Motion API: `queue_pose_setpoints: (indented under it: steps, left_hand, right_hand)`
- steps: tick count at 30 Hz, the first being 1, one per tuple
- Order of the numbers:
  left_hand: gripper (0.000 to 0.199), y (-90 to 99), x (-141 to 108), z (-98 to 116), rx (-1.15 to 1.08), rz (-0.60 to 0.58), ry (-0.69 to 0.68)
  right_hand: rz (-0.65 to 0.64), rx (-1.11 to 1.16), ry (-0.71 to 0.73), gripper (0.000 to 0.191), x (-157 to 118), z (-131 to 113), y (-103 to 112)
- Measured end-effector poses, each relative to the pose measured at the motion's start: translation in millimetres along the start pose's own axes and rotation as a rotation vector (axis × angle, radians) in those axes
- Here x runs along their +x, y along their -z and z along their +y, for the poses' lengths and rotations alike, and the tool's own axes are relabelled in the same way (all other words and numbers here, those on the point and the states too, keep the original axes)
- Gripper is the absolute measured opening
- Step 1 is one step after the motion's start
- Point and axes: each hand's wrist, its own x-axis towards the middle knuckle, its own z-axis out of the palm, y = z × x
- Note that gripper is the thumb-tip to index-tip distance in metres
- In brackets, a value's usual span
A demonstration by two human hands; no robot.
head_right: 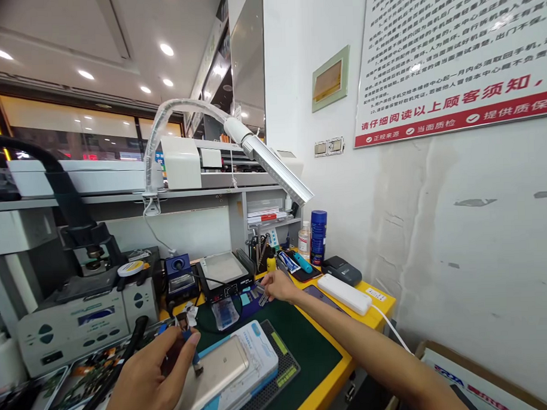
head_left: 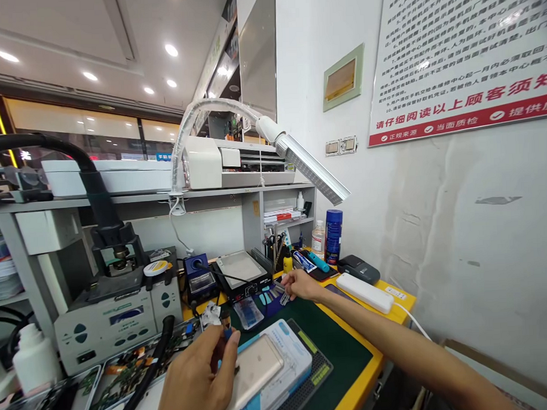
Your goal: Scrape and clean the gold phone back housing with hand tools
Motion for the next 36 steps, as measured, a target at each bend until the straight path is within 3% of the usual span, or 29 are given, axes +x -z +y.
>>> queue_pose_setpoints:
  steps: [12, 19, 25, 36]
  left_hand:
    - [0.032, -1.3, -1, -1, 0.000, 0.001, -0.009]
    - [0.031, 1.4, 0, 2, 0.014, 0.011, -0.017]
    - [0.032, -0.5, -1, 2, 0.029, 0.008, -0.020]
    - [0.027, -2.4, 0, 0, -0.020, -0.002, -0.006]
  right_hand:
    - [0.176, -0.130, 0.029, 0.029, -6, -5, -16]
    - [0.175, -0.387, 0.096, 0.027, -17, -18, 2]
    - [0.152, -0.555, 0.054, 0.031, -13, -24, 25]
    - [0.056, -0.510, -0.065, 0.030, 1, -24, 30]
